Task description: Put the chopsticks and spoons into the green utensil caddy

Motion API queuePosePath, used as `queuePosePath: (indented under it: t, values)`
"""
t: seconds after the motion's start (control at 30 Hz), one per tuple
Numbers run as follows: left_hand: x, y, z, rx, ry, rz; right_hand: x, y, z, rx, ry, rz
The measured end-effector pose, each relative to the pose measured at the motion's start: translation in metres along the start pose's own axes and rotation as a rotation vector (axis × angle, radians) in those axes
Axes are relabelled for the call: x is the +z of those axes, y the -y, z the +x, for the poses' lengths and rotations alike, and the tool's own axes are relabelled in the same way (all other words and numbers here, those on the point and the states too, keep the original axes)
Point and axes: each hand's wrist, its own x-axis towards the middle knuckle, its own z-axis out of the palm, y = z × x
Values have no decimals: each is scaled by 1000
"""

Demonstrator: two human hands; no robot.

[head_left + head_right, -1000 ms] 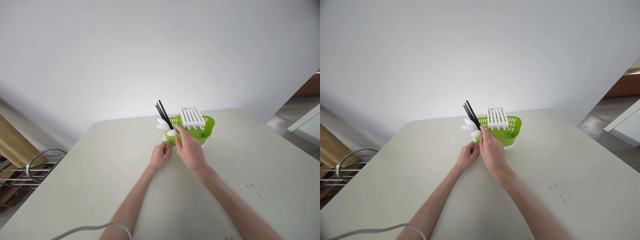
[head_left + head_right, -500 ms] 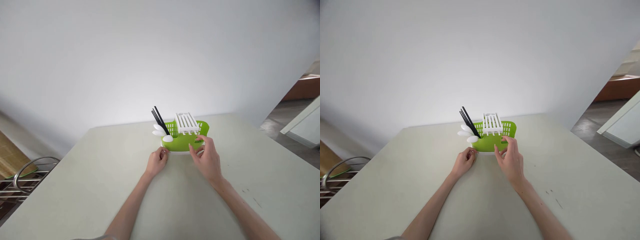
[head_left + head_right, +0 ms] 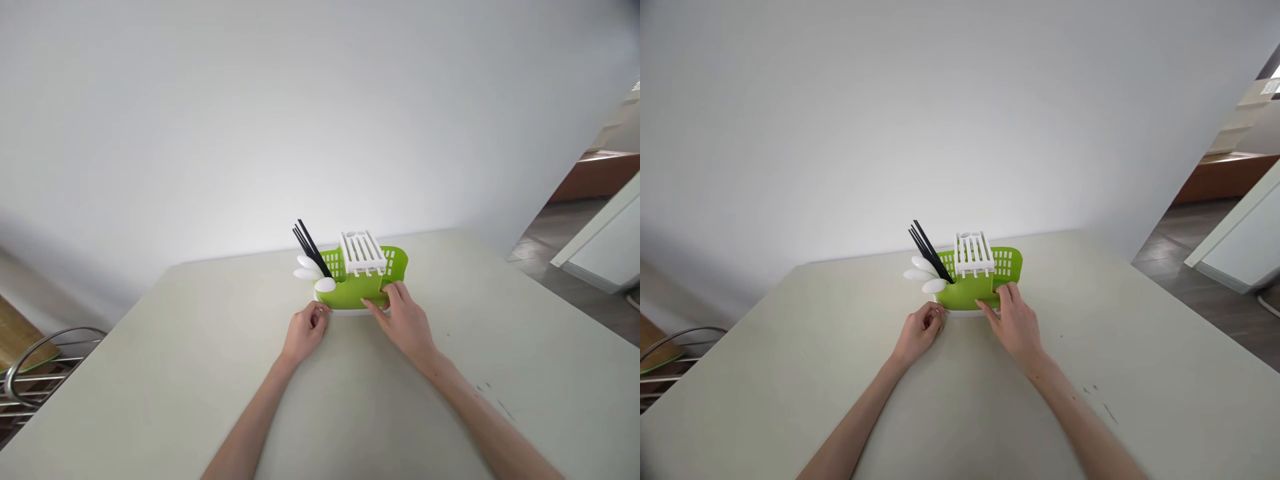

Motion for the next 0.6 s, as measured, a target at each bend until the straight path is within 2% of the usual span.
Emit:
queuePosePath:
  t: [0.3,0.6]
  values:
    - [-6,2,-4,8,-3,-11,3,-9,6,-13,40,42]
    - [-25,27,-15,-7,17,-16,5,-35,12,43,49,22]
